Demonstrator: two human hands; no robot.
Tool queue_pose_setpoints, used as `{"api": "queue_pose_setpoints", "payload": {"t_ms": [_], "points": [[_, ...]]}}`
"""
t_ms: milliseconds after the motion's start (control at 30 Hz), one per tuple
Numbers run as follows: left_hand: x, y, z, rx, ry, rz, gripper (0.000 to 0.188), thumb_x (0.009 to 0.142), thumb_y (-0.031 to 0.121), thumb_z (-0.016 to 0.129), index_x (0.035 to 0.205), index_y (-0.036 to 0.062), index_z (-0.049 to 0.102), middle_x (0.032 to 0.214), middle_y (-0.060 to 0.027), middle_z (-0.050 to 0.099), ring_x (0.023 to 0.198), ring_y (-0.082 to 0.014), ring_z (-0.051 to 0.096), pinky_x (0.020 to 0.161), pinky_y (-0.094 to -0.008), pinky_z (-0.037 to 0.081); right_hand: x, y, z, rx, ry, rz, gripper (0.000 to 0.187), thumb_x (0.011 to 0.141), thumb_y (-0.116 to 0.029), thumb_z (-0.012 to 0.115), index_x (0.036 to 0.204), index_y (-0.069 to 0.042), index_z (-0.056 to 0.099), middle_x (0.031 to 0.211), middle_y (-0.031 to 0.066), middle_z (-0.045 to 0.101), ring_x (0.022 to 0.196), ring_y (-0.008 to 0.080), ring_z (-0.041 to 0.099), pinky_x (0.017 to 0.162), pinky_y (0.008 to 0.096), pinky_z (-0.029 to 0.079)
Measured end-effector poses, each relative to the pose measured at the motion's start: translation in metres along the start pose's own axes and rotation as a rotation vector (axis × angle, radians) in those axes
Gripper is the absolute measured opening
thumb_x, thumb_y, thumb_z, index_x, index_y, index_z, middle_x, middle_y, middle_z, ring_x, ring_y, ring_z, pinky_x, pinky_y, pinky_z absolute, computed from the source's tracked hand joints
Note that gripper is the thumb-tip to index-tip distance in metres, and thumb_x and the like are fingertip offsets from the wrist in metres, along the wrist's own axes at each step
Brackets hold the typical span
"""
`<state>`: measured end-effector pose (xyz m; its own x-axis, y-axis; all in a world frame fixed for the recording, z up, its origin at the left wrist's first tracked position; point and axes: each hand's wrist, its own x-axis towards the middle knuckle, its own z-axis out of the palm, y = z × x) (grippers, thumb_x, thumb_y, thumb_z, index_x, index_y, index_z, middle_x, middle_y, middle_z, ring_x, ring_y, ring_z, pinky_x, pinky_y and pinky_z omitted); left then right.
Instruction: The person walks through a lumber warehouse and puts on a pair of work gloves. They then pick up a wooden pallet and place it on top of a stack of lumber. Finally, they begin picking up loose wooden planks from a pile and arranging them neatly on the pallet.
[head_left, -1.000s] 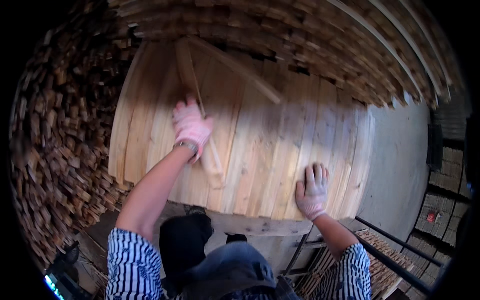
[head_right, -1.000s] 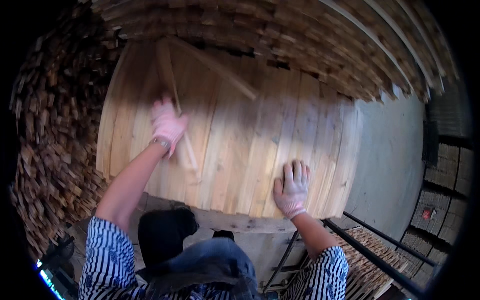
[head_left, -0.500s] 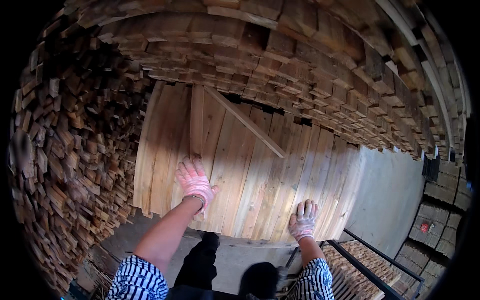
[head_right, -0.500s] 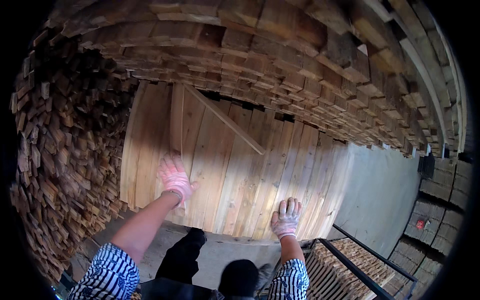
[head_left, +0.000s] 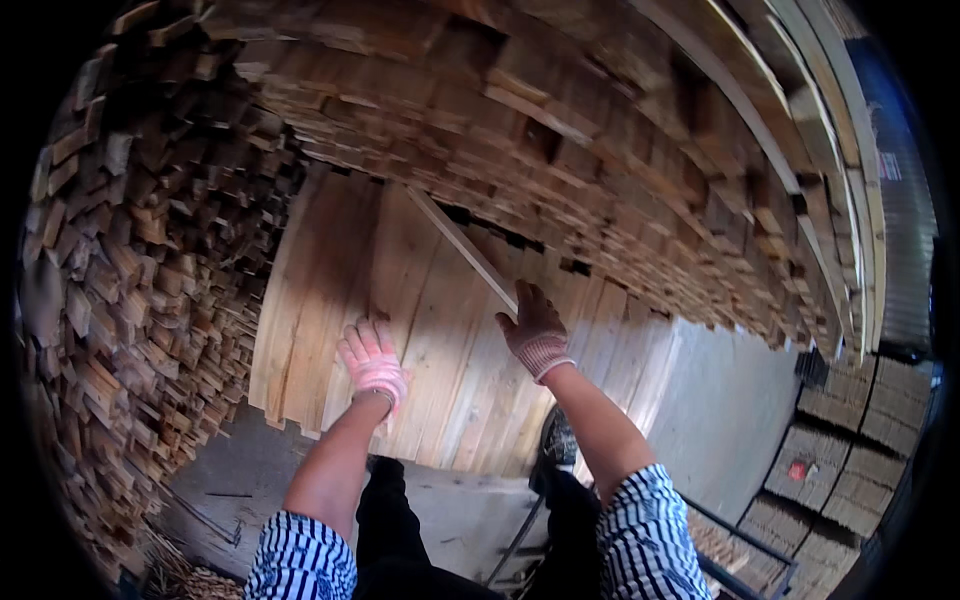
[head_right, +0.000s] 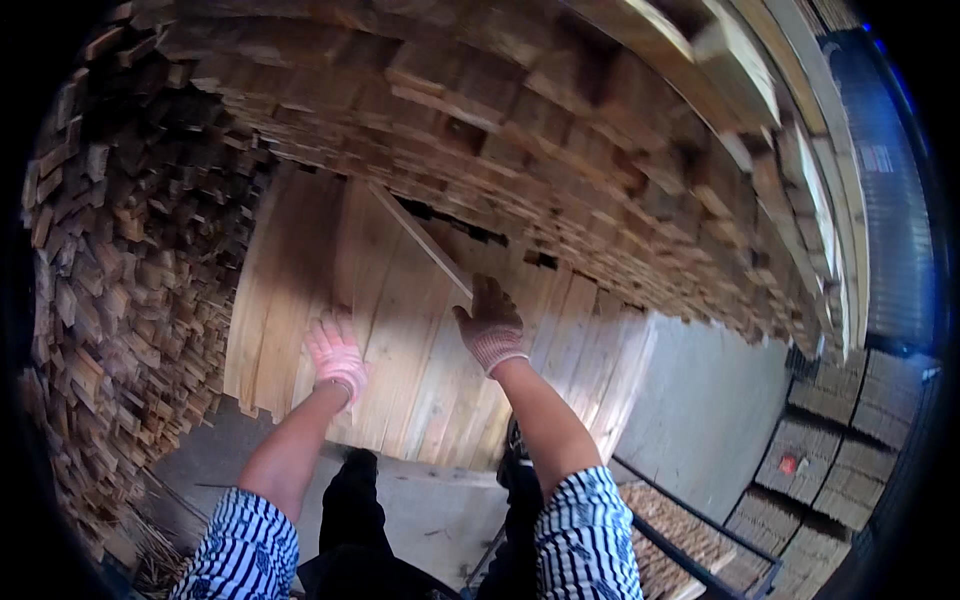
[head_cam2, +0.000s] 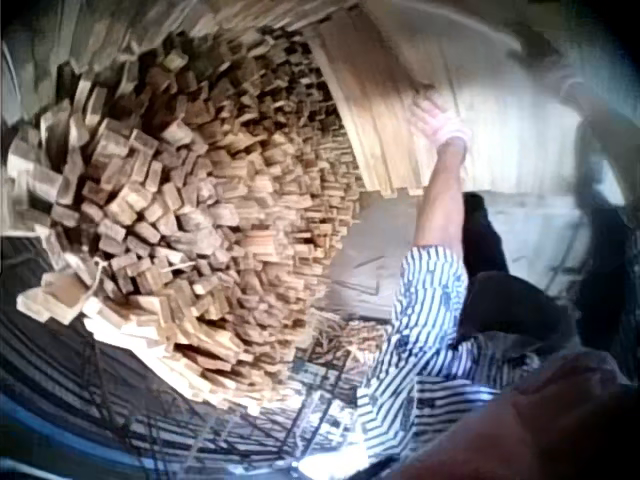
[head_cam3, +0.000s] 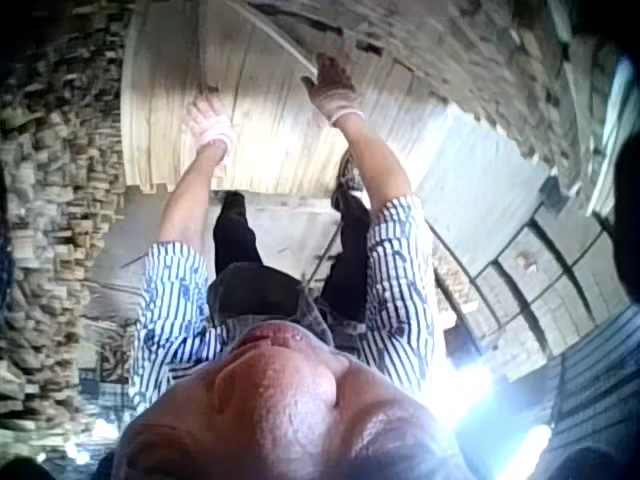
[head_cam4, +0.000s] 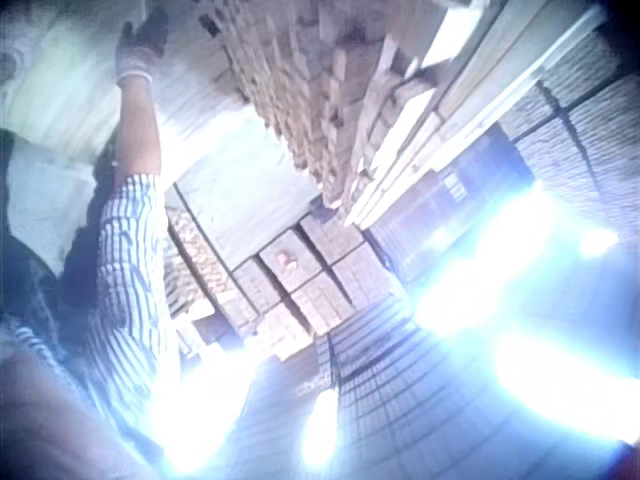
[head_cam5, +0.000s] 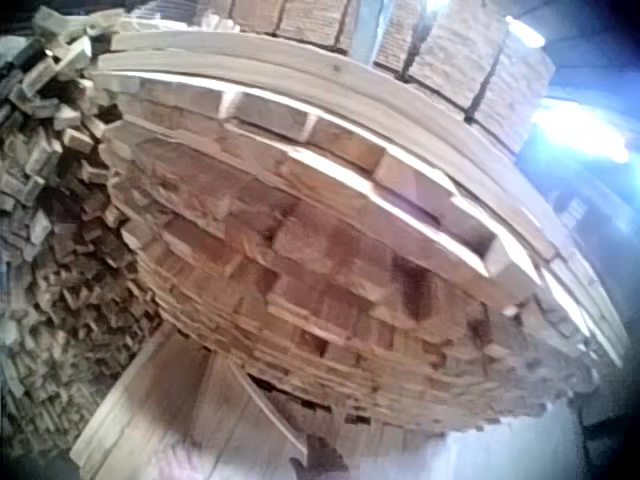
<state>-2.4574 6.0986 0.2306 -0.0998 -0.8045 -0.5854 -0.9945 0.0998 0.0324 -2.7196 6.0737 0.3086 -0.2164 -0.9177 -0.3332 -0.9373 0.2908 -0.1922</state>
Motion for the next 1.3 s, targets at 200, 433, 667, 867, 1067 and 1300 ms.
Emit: {"api": "queue_pose_setpoints", "payload": {"t_ms": [200,433,667,867,1067,1300], "points": [[-0.007,0.030,0.018,-0.197,0.067,0.049,0.101,0.080,0.038,0.073,0.157,0.0074,0.015,0.158,-0.0223,0.022,0.147,-0.0427,0.017,0.120,-0.0556,0.007,0.024,0.060,0.053,0.041,-0.186,-0.050,0.037,0.094,-0.021,0.046,0.126,-0.004,0.055,0.114,0.0234,0.063,0.105,0.0440,0.060,0.095,0.0512,0.046],[-0.098,-0.004,-0.095,-0.478,-0.159,-0.297,0.085,0.072,-0.004,0.060,0.151,0.0090,0.031,0.137,-0.0255,0.050,0.132,-0.0397,0.046,0.108,-0.0402,0.041,-0.126,0.131,-0.154,0.259,-0.548,-0.064,0.040,0.093,-0.034,0.055,0.124,-0.008,0.056,0.114,0.0254,0.063,0.103,0.0432,0.062,0.089,0.0502,0.049],[-0.336,-0.055,-0.275,-0.489,-0.290,-0.470,0.070,0.081,0.020,0.063,0.145,0.0022,0.039,0.124,-0.0252,0.062,0.120,-0.0360,0.060,0.100,-0.0391,0.048,-0.240,0.178,-0.399,0.442,-0.430,-0.160,0.048,0.092,-0.043,0.057,0.125,-0.009,0.059,0.104,0.0223,0.068,0.099,0.0411,0.065,0.087,0.0480,0.051],[-0.450,0.035,-0.478,-0.941,0.105,-0.400,0.059,0.087,0.029,0.060,0.142,0.0090,0.048,0.117,-0.0213,0.066,0.107,-0.0326,0.065,0.092,-0.0395,0.050,-0.270,0.092,-0.542,0.553,-0.581,0.041,0.054,0.093,-0.044,0.059,0.133,-0.009,0.053,0.112,0.0226,0.067,0.106,0.0380,0.065,0.091,0.0426,0.050],[-0.408,0.075,-0.614,-1.277,0.196,0.012,0.056,0.098,0.030,0.059,0.145,0.0049,0.044,0.093,-0.0056,0.064,0.082,-0.0104,0.058,0.074,-0.0264,0.050,-0.204,-0.039,-0.577,0.878,-0.301,-0.050,0.048,0.095,-0.043,0.056,0.128,-0.007,0.055,0.102,0.0221,0.067,0.101,0.0382,0.065,0.087,0.0443,0.049],[-0.329,0.080,-0.685,-1.720,0.236,0.323,0.061,0.100,0.025,0.059,0.151,0.0075,0.031,0.125,-0.0076,0.060,0.109,-0.0165,0.057,0.093,-0.0304,0.049,-0.143,-0.225,-0.571,0.784,0.343,-0.491,0.059,0.103,-0.036,0.038,0.150,-0.001,0.031,0.138,0.0259,0.048,0.123,0.0434,0.050,0.100,0.0447,0.046]]}}
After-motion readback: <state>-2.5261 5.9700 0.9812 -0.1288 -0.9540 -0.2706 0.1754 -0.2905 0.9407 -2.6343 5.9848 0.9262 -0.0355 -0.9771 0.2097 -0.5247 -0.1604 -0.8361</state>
